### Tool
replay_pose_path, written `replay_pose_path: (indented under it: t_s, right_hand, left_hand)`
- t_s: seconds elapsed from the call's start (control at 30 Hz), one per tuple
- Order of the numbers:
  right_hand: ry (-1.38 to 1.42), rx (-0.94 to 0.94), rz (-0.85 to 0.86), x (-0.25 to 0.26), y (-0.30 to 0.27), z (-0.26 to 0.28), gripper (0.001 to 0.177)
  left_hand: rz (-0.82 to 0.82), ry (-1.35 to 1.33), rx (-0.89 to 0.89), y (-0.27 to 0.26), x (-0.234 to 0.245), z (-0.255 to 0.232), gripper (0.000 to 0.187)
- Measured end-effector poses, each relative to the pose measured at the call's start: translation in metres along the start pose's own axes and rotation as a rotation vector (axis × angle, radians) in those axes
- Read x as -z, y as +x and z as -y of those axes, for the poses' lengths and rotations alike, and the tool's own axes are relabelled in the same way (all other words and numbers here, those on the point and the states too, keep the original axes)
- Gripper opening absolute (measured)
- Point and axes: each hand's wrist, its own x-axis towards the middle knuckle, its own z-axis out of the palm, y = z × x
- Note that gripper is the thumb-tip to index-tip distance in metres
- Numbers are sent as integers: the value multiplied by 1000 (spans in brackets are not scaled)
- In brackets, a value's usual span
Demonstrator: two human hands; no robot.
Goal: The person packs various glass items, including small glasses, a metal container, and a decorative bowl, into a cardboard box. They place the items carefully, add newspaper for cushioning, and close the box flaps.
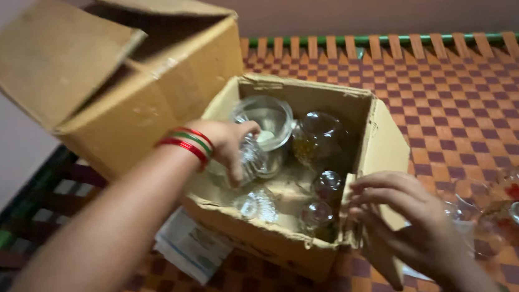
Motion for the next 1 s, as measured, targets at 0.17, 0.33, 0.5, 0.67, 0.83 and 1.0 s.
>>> replay_pose_path:
  t_s: [0.17, 0.33, 0.5, 0.67, 0.83, 1.0]
  right_hand:
    - [-104, 311, 110, -11, 10, 0, 41]
    - [49, 386, 297, -8, 10, -7, 44]
    - [144, 335, 344, -11, 6, -1, 30]
    - [165, 338, 339, -13, 5, -3, 25]
    - [169, 350, 292, -16, 7, 3, 22]
    - [158, 351, 269, -17, 8, 8, 21]
  left_hand:
    - [142, 71, 45, -5, 2, -8, 124]
    - [297, 248, 70, 14, -12, -10, 117]
    - [386, 389, 5, 60, -44, -3, 118]
    - [271, 466, -264, 101, -88, 18, 128]
    - [205, 853, -418, 106, -95, 21, 129]
    - [210, 1003, -465, 104, -97, 19, 133]
